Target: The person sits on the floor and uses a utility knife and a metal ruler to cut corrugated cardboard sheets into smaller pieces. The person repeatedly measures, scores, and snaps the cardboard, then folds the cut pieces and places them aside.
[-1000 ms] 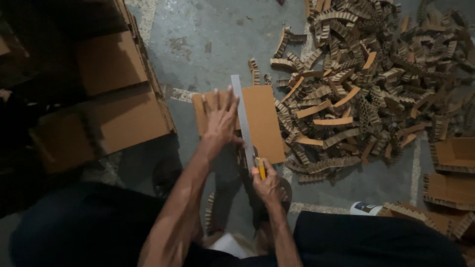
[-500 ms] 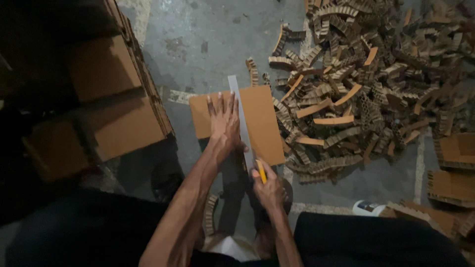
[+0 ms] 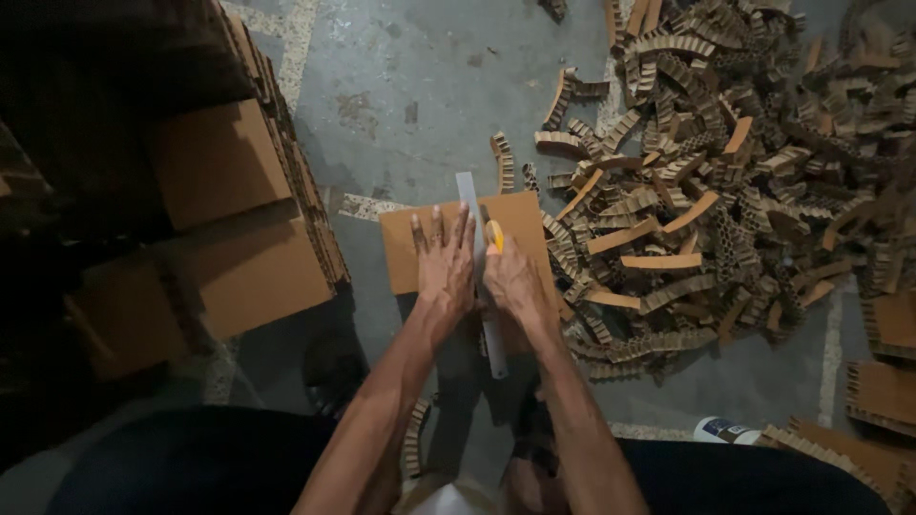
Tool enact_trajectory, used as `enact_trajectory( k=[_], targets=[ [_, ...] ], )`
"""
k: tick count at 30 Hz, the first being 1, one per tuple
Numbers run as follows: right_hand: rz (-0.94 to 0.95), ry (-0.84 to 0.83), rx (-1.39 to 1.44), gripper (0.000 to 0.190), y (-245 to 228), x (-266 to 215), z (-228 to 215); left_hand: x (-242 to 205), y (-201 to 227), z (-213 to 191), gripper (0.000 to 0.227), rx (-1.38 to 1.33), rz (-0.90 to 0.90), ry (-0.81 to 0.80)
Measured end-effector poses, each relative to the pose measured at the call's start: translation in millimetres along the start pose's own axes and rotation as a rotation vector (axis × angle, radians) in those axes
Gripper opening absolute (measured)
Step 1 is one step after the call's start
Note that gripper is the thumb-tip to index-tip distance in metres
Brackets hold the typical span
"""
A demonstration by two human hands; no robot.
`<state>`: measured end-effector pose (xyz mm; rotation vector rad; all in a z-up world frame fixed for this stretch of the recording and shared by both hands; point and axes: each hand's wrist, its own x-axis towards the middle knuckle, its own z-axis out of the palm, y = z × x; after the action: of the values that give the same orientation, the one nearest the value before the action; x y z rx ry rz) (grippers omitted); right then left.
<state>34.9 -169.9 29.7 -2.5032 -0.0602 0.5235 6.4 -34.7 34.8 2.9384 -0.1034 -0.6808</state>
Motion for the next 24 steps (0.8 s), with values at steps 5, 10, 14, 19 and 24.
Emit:
enact_trajectory(
  k=[5,10,14,19,24],
  targets=[
    [-0.035,-0.053,-0.023,0.04,13.0,26.2,10.1,-2.4,-2.0,-3.7,0.145,-0.002,0.01,0.055],
    [-0.036,-0.118,-0.132,0.038,12.1,47.9,6.2,-5.3,-4.5,-10.8,0.152,-0.056,0.02,-0.03],
    [0.001,-0.205,-0.155,0.035,1.7,54.2,4.6,-4.6,-6.3,-10.0,0.15,-0.058,0.023,0.001],
    [0.041,-0.144,-0.224,0.033,11.9,28.0,10.3,-3.3,-6.1,2.1,0.145,-0.103,0.042,0.081],
    [-0.102,-0.026,-0.274,0.03,24.5,-29.5,15.0,-0.4,-7.8,-7.9,0.148,-0.08,0.025,0.112]
  ],
)
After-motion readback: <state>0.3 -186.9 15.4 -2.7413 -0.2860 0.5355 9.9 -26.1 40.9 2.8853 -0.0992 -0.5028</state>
